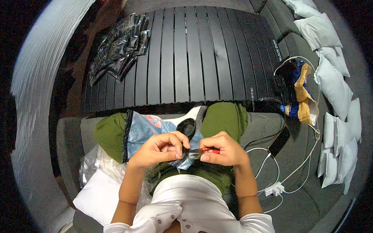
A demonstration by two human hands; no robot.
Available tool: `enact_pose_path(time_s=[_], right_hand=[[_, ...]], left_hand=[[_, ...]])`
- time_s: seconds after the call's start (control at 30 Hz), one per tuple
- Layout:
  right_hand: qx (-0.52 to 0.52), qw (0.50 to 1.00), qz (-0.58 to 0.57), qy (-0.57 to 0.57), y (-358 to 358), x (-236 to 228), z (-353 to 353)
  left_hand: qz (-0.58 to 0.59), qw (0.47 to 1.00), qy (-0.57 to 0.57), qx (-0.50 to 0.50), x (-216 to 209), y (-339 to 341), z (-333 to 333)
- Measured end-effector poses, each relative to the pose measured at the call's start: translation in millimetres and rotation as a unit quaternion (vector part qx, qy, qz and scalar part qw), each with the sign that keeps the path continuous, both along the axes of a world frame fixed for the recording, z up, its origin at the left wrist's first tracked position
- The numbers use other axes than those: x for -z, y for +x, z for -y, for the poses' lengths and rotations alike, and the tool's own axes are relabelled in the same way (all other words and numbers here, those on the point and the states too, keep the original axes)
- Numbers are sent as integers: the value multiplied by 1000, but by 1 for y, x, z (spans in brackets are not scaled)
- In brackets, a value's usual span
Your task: Trimming excess fabric or loose threads from a textile pouch using a pair of nippers.
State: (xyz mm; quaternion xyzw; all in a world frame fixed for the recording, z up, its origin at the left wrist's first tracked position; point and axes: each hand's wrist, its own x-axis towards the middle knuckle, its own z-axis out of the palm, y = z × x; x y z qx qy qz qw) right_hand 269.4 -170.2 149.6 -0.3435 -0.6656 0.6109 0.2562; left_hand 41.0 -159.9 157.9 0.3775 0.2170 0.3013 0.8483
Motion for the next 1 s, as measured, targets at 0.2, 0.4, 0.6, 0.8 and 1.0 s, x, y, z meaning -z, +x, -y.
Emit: enact_pose_path(time_s=[0.2, 0.4, 0.6, 0.8, 1.0], right_hand=[[12, 1000, -1, -14, 1, 0, 1], [28, 999, -21, -26, -1, 2, 2], [151, 982, -87, -74, 0, 11, 5], [8, 1000, -18, -18, 14, 3, 5], [23, 1000, 0, 5, -1, 4, 7]], left_hand=[[-36, 995, 78, 56, -5, -2, -5], [-73, 991, 106, 47, -6, -2, -2], [-95, 991, 93, 10, -10, -1, -1], [-86, 994, 68, -5, -12, -1, -1], [-80, 994, 69, -6, -11, 2, -1]])
